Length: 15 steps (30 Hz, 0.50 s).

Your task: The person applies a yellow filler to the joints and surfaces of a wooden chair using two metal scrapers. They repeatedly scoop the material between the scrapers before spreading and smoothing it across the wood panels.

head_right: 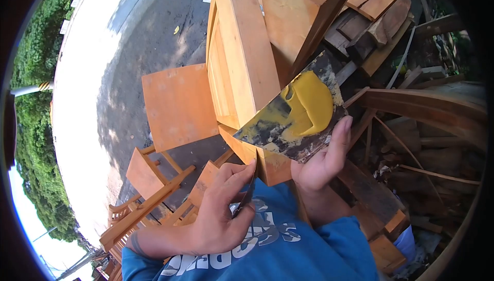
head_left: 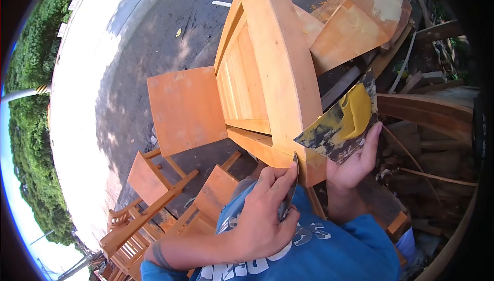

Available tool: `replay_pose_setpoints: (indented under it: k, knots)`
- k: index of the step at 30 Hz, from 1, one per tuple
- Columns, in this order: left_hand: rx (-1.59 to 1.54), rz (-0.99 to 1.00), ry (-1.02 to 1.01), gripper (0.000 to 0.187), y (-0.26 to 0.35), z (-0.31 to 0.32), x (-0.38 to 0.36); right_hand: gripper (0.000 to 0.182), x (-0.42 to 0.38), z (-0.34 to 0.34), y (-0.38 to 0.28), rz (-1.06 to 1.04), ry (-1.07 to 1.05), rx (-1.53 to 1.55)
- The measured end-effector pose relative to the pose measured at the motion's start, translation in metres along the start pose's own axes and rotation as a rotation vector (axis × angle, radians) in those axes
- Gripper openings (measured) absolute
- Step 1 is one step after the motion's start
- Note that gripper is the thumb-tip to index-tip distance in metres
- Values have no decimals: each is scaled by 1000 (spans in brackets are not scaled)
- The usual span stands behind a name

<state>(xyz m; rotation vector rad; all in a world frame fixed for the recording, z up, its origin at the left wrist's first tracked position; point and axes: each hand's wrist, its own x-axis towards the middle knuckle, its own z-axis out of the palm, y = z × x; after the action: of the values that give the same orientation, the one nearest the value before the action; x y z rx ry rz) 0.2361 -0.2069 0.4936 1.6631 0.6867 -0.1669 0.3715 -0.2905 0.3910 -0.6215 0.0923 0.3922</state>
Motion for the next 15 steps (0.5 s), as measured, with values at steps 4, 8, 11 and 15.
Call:
replay_pose_setpoints:
  k: [4,8,11,15]
  knots:
    - [76,117,-43,61,8,-17,-13,46,-1,1,-4,50,-83,43]
    - [-88,-66,111,57,-46,-35,-9,46,-1,-2,-3,97,-102,145]
    - [-112,-138,45,58,-54,-26,4,46,-1,3,-3,51,-60,31]
    - [51,46,21,61,-14,-10,0,46,-1,2,-3,40,-32,31]
